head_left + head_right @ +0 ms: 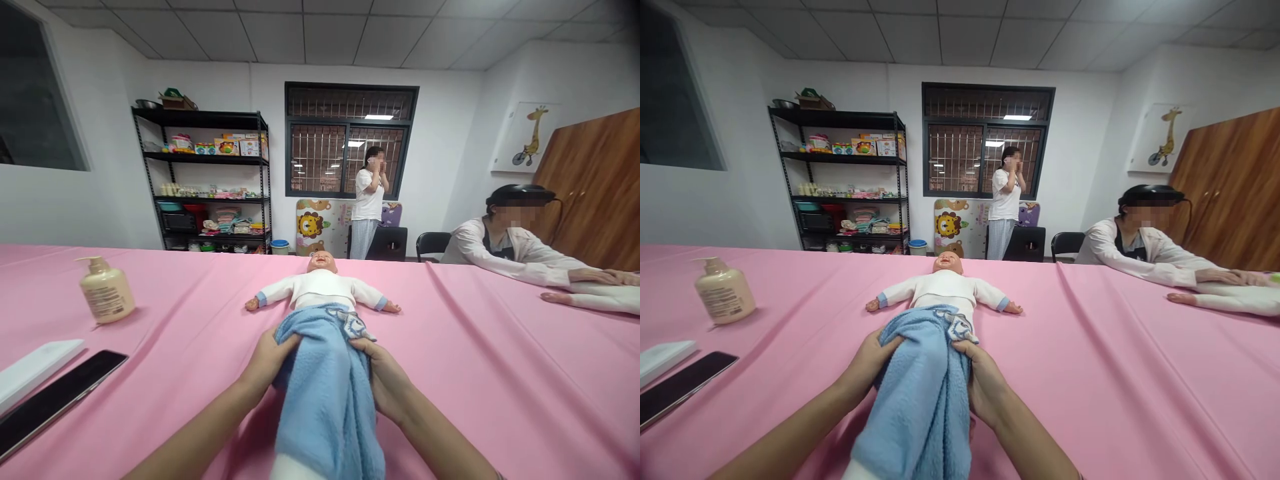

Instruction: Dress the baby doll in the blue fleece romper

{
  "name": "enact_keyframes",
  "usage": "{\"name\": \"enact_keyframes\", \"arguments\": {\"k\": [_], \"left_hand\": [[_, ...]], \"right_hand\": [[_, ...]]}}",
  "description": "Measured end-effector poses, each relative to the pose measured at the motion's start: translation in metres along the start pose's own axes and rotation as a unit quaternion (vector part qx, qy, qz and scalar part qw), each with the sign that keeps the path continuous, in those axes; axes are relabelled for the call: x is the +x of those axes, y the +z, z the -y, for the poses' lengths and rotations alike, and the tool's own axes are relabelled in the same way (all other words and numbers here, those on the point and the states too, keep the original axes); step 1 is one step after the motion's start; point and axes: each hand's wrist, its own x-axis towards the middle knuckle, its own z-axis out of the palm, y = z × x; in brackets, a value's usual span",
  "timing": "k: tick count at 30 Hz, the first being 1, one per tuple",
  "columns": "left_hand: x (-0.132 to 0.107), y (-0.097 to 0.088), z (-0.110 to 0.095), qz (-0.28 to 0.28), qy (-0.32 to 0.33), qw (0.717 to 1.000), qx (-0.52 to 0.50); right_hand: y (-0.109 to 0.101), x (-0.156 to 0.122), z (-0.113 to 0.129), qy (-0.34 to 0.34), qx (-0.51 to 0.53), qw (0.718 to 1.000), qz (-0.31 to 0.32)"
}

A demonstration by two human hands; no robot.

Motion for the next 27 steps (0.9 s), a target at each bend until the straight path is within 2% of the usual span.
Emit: {"name": "enact_keyframes", "arguments": {"k": [2, 4, 7, 10, 13, 18, 21, 23, 27], "left_hand": [[0.007, -0.002, 0.005, -0.044, 0.026, 0.999, 0.007], [0.009, -0.002, 0.01, -0.05, 0.028, 0.998, -0.022], [0.005, 0.001, 0.014, -0.004, -0.032, 0.992, -0.124], [-0.003, 0.005, 0.015, 0.068, -0.088, 0.974, -0.198], [-0.005, 0.005, 0.017, 0.088, -0.108, 0.968, -0.211], [0.002, 0.0, 0.023, 0.061, -0.085, 0.977, -0.187], [0.007, -0.003, 0.027, 0.071, -0.061, 0.983, -0.157], [0.011, -0.004, 0.029, 0.076, -0.057, 0.985, -0.141], [0.018, -0.007, 0.036, 0.07, -0.075, 0.987, -0.121]], "right_hand": [[0.002, -0.002, -0.001, 0.005, -0.001, 1.0, -0.001], [0.002, -0.005, -0.001, -0.018, -0.029, 0.999, 0.04], [-0.001, -0.009, -0.002, -0.051, -0.15, 0.979, 0.129], [-0.006, -0.013, -0.004, -0.014, -0.3, 0.94, 0.16], [-0.006, -0.015, -0.005, -0.028, -0.384, 0.909, 0.158], [-0.004, -0.01, -0.003, -0.169, -0.38, 0.894, 0.168], [-0.008, -0.001, 0.0, -0.24, -0.384, 0.883, 0.122], [-0.011, 0.006, 0.001, -0.282, -0.408, 0.864, 0.085], [-0.012, 0.021, 0.0, -0.315, -0.462, 0.826, 0.065]]}}
